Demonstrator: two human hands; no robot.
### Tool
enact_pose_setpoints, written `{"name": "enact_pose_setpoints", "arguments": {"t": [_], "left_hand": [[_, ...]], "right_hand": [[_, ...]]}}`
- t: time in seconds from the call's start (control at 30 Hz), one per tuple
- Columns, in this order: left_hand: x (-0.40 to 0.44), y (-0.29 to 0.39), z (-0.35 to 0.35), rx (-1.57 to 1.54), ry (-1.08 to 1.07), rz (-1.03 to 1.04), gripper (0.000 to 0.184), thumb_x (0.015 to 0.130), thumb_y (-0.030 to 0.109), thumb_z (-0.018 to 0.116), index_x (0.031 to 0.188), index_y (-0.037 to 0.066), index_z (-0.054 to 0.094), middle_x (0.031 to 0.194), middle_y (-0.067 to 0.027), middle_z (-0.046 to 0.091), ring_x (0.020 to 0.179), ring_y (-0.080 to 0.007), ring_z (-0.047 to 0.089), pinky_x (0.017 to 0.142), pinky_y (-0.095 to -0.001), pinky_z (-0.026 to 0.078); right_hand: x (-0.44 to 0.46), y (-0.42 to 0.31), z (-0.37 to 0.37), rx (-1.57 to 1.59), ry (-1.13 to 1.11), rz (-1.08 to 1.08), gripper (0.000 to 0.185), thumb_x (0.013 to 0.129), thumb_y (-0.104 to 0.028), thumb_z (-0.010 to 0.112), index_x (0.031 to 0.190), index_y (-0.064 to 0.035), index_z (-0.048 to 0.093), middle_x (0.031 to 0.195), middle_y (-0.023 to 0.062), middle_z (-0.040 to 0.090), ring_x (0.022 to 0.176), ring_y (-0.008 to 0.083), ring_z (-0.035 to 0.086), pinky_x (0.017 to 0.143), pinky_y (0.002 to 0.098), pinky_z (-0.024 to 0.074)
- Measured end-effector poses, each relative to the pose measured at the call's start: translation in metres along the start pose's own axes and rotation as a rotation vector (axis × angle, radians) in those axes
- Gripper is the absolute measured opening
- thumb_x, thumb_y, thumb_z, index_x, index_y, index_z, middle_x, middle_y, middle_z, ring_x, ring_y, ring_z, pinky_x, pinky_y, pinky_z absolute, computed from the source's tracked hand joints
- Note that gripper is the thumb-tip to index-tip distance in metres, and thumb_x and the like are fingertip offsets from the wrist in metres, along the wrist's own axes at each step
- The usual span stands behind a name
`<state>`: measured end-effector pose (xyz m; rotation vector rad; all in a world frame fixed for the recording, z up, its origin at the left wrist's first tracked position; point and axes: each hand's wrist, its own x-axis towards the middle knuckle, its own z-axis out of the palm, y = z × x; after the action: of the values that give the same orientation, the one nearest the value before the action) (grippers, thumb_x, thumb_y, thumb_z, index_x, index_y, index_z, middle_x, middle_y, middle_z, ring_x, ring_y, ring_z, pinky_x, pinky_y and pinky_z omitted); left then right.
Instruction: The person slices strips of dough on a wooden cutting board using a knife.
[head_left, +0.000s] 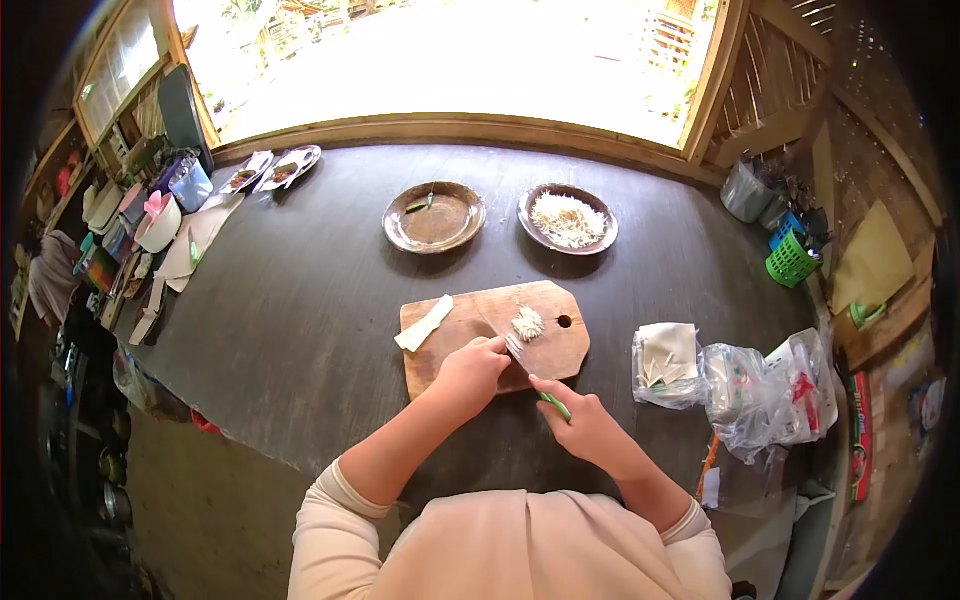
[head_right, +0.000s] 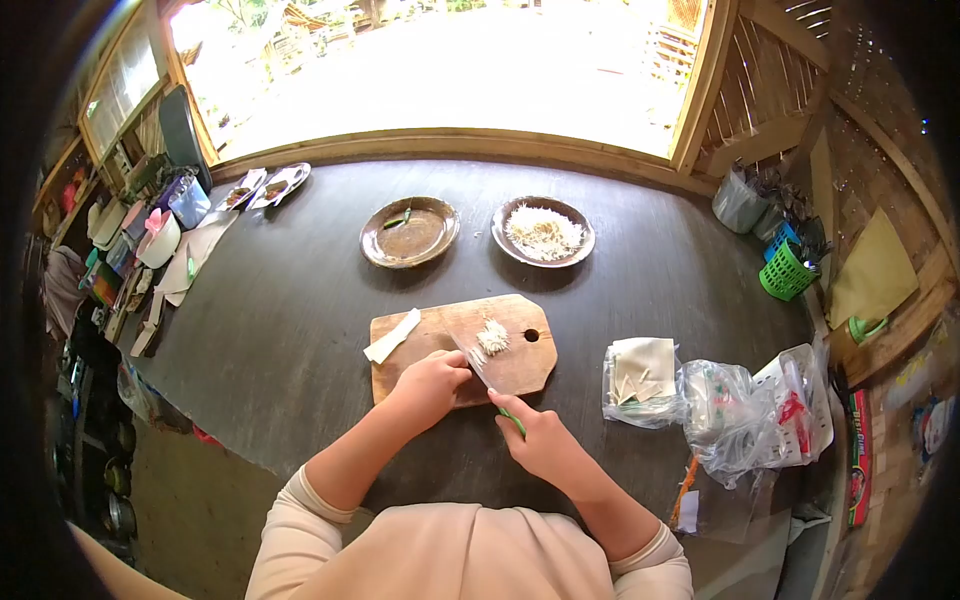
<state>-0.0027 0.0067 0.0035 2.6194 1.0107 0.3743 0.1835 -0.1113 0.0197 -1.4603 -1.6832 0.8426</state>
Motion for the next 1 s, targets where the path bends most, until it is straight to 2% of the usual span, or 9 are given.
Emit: {"name": "enact_pose_setpoints", "arguments": {"t": [0.07, 0.3, 0.37, 0.47, 0.57, 0.7, 0.77, 0.9, 1.0], "left_hand": [[0.001, -0.003, 0.005, 0.006, 0.015, 0.021, 0.016, 0.079, 0.008, 0.063, 0.092, 0.008, 0.071, 0.102, -0.0053, 0.063, 0.103, -0.0279, 0.06, 0.085, -0.0389, 0.052], [0.0, -0.003, 0.003, -0.019, 0.016, 0.001, 0.014, 0.079, 0.009, 0.064, 0.091, 0.008, 0.071, 0.101, -0.0054, 0.063, 0.102, -0.0277, 0.06, 0.085, -0.0388, 0.053], [-0.001, -0.003, 0.003, -0.008, 0.01, 0.005, 0.013, 0.079, 0.009, 0.064, 0.091, 0.008, 0.071, 0.101, -0.0052, 0.063, 0.102, -0.0277, 0.06, 0.085, -0.0387, 0.053], [0.0, -0.003, 0.003, -0.001, 0.018, 0.013, 0.014, 0.079, 0.009, 0.064, 0.091, 0.008, 0.071, 0.101, -0.005, 0.063, 0.102, -0.0277, 0.061, 0.084, -0.0387, 0.053], [-0.001, -0.003, 0.004, -0.024, 0.025, 0.008, 0.012, 0.079, 0.009, 0.063, 0.089, 0.007, 0.07, 0.101, -0.005, 0.063, 0.101, -0.0277, 0.061, 0.085, -0.039, 0.053], [0.001, -0.004, 0.003, -0.001, 0.049, 0.025, 0.012, 0.079, 0.01, 0.064, 0.089, 0.006, 0.07, 0.101, -0.0048, 0.063, 0.101, -0.0275, 0.061, 0.084, -0.0392, 0.053], [0.0, -0.003, 0.0, 0.011, -0.011, 0.005, 0.013, 0.079, 0.01, 0.064, 0.091, 0.007, 0.07, 0.101, -0.0046, 0.063, 0.101, -0.0276, 0.061, 0.084, -0.0393, 0.053], [0.0, -0.003, 0.001, 0.008, 0.0, 0.015, 0.012, 0.079, 0.01, 0.064, 0.09, 0.007, 0.07, 0.101, -0.0047, 0.063, 0.101, -0.0275, 0.061, 0.084, -0.0393, 0.053], [-0.001, -0.002, 0.005, -0.03, 0.013, 0.003, 0.008, 0.079, 0.01, 0.064, 0.086, 0.007, 0.068, 0.101, -0.0049, 0.063, 0.101, -0.0273, 0.061, 0.084, -0.039, 0.053]], "right_hand": [[0.007, -0.008, -0.004, -0.065, -0.109, 0.197, 0.04, 0.094, -0.011, 0.06, 0.134, -0.0125, 0.056, 0.107, 0.0232, 0.068, 0.098, 0.0415, 0.064, 0.08, 0.0364, 0.0526], [0.003, 0.004, -0.004, -0.041, -0.045, 0.091, 0.037, 0.094, -0.012, 0.06, 0.131, -0.0127, 0.058, 0.099, 0.0231, 0.068, 0.088, 0.041, 0.067, 0.074, 0.0344, 0.0526], [0.001, 0.001, -0.006, -0.008, -0.027, 0.06, 0.037, 0.094, -0.014, 0.06, 0.131, -0.0149, 0.058, 0.079, 0.0267, 0.064, 0.075, 0.0451, 0.064, 0.064, 0.0414, 0.0523], [0.001, 0.002, -0.004, -0.039, -0.037, 0.088, 0.037, 0.094, -0.014, 0.06, 0.131, -0.0155, 0.058, 0.078, 0.027, 0.063, 0.074, 0.0453, 0.063, 0.063, 0.041, 0.0518], [0.009, 0.0, 0.001, -0.113, -0.08, 0.142, 0.036, 0.094, -0.011, 0.059, 0.131, -0.0122, 0.058, 0.102, 0.0232, 0.068, 0.093, 0.0418, 0.065, 0.074, 0.0365, 0.0534], [0.008, 0.004, -0.001, -0.089, -0.065, 0.121, 0.037, 0.095, -0.011, 0.059, 0.132, -0.0126, 0.057, 0.101, 0.0235, 0.068, 0.092, 0.0429, 0.065, 0.073, 0.037, 0.0532], [0.002, 0.004, -0.003, -0.021, -0.017, 0.038, 0.036, 0.094, -0.013, 0.06, 0.13, -0.0159, 0.057, 0.076, 0.0266, 0.062, 0.071, 0.0439, 0.064, 0.06, 0.0434, 0.0505], [0.002, 0.003, -0.003, -0.029, -0.028, 0.068, 0.036, 0.094, -0.013, 0.06, 0.13, -0.0157, 0.057, 0.075, 0.0269, 0.062, 0.071, 0.044, 0.064, 0.059, 0.044, 0.0503], [0.009, 0.001, 0.002, -0.119, -0.07, 0.151, 0.037, 0.095, -0.012, 0.059, 0.132, -0.0132, 0.057, 0.098, 0.0235, 0.068, 0.09, 0.0417, 0.066, 0.072, 0.0362, 0.0531]]}}
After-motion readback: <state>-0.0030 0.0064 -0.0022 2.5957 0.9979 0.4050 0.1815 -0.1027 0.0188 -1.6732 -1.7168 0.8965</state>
